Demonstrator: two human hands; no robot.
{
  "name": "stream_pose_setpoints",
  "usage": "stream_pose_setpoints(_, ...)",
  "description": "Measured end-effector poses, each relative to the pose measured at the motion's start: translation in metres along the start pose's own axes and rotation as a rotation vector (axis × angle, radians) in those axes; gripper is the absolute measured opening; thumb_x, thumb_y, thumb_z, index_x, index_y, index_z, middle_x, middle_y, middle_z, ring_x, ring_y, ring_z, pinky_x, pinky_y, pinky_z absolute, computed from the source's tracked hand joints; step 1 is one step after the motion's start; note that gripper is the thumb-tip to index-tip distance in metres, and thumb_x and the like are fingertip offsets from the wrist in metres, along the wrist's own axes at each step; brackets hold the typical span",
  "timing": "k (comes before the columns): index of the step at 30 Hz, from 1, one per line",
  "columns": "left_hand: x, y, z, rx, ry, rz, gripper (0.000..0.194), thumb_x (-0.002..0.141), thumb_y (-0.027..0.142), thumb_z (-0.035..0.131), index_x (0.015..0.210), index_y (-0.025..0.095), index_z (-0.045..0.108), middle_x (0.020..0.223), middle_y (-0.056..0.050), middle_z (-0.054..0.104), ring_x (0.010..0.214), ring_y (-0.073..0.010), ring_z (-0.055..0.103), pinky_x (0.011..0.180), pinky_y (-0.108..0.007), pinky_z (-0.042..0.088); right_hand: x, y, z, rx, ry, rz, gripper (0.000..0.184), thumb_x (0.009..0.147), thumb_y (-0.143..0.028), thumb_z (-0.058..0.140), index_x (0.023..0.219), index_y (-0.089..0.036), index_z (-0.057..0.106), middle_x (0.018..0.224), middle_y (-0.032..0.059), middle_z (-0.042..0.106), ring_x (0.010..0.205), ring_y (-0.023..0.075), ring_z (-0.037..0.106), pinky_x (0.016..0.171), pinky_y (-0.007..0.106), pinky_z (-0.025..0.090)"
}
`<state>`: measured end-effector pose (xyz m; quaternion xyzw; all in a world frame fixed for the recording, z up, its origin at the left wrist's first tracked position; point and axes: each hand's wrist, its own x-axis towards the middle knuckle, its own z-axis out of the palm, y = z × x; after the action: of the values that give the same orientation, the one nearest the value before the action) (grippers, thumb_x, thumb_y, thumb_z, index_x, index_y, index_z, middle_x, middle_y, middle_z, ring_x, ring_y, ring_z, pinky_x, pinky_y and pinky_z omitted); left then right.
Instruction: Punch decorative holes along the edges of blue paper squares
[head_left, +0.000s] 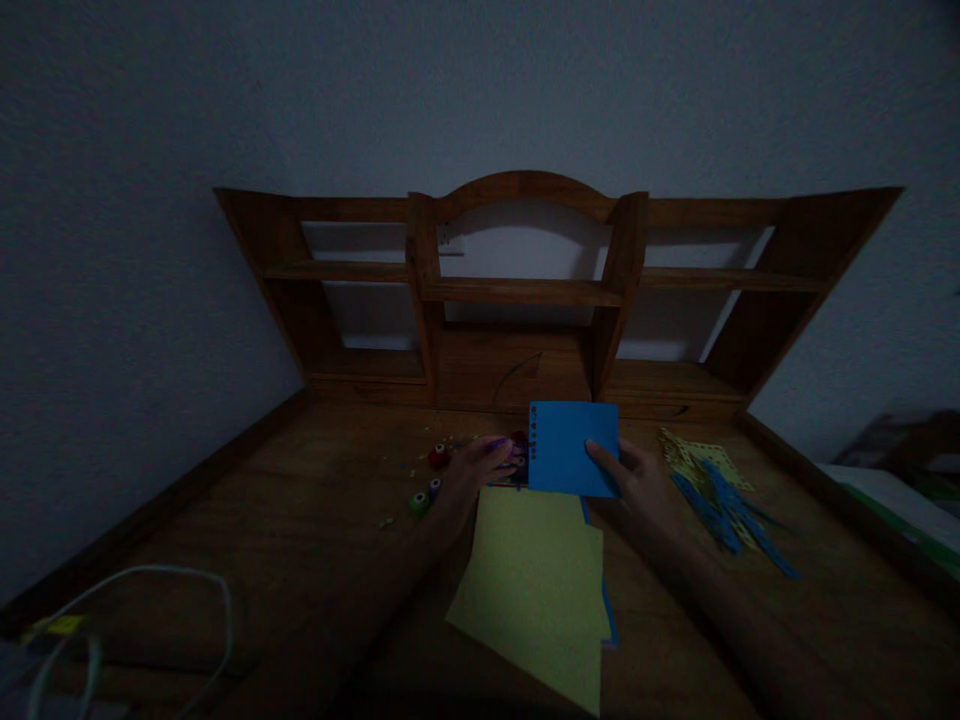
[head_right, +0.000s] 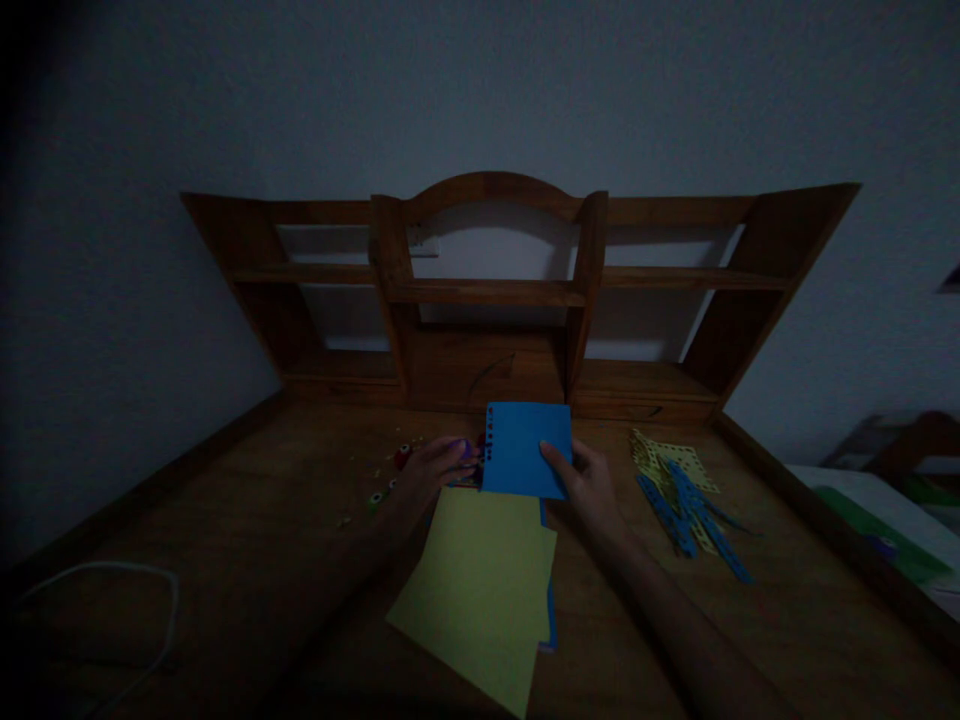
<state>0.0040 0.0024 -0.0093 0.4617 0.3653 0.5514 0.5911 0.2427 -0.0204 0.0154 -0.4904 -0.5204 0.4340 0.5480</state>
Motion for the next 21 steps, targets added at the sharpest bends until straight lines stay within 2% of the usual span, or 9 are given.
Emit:
stream_pose_setpoints(4, -0.001, 0.001, -0.002, 0.288, 0.060, 0.234, 0.032, 0.073, 0.038, 0.077, 0.097, 0.020, 0.069, 0.103, -0.007, 0.069, 0.099, -0.0244, 0.063, 0.088, -0.037, 0.051, 0.001, 0.003, 0.000, 0.016, 0.005, -0.001, 0.043, 0.074, -0.055, 0.072, 0.097, -0.019, 0.071, 0.091, 0.0081, 0.074, 0.073, 0.0262, 0.067, 0.064, 0.036, 0.054)
stream_pose_setpoints(7, -0.001, 0.001, -0.004, 0.384, 0.145, 0.374, 0.029, 0.068, 0.033, 0.080, 0.093, 0.021, 0.071, 0.112, -0.007, 0.064, 0.109, -0.0257, 0.059, 0.094, -0.037, 0.048, 0.002, 0.003, -0.001, 0.013, -0.001, -0.009, 0.042, 0.074, -0.054, 0.072, 0.096, -0.018, 0.071, 0.090, 0.0082, 0.074, 0.073, 0.0264, 0.067, 0.063, 0.036, 0.054)
stream_pose_setpoints(10, 0.000, 0.001, -0.005, 0.310, 0.158, 0.271, 0.030, 0.070, 0.036, 0.079, 0.094, 0.020, 0.070, 0.107, -0.008, 0.066, 0.103, -0.0258, 0.062, 0.093, -0.039, 0.048, 0.002, 0.001, -0.001, 0.001, -0.003, -0.005, 0.042, 0.074, -0.054, 0.073, 0.095, -0.018, 0.071, 0.090, 0.0087, 0.073, 0.073, 0.0271, 0.066, 0.062, 0.037, 0.054)
stream_pose_setpoints(12, -0.001, 0.003, -0.004, 0.170, 0.158, 0.175, 0.032, 0.073, 0.040, 0.076, 0.096, 0.019, 0.067, 0.103, -0.008, 0.069, 0.100, -0.0255, 0.064, 0.092, -0.039, 0.048, 0.001, -0.001, -0.001, 0.008, -0.005, 0.001, 0.040, 0.073, -0.053, 0.073, 0.093, -0.018, 0.071, 0.090, 0.0087, 0.074, 0.072, 0.0266, 0.066, 0.062, 0.037, 0.054)
stream_pose_setpoints(16, -0.003, 0.008, -0.003, -0.132, 0.117, 0.087, 0.042, 0.075, 0.047, 0.074, 0.103, 0.018, 0.061, 0.105, -0.011, 0.071, 0.098, -0.0256, 0.068, 0.090, -0.041, 0.050, 0.000, -0.003, 0.001, 0.025, -0.004, 0.011, 0.038, 0.074, -0.052, 0.073, 0.091, -0.018, 0.071, 0.086, 0.0090, 0.073, 0.068, 0.0252, 0.065, 0.060, 0.036, 0.053)
stream_pose_setpoints(19, -0.006, 0.012, -0.002, -0.085, 0.051, -0.024, 0.043, 0.079, 0.055, 0.067, 0.098, 0.016, 0.060, 0.097, -0.011, 0.072, 0.070, -0.0219, 0.071, 0.066, -0.035, 0.055, 0.000, -0.003, 0.001, 0.023, 0.007, 0.011, 0.039, 0.073, -0.052, 0.073, 0.092, -0.018, 0.071, 0.084, 0.0087, 0.073, 0.067, 0.0250, 0.064, 0.057, 0.035, 0.052)
stream_pose_setpoints(21, -0.008, 0.015, -0.001, -0.009, 0.031, -0.050, 0.043, 0.081, 0.058, 0.062, 0.089, 0.016, 0.060, 0.084, -0.008, 0.072, 0.045, -0.0140, 0.061, 0.046, -0.026, 0.047, 0.001, -0.003, 0.000, 0.023, 0.006, 0.014, 0.040, 0.073, -0.052, 0.074, 0.092, -0.017, 0.071, 0.084, 0.0086, 0.072, 0.067, 0.0249, 0.064, 0.057, 0.034, 0.051)
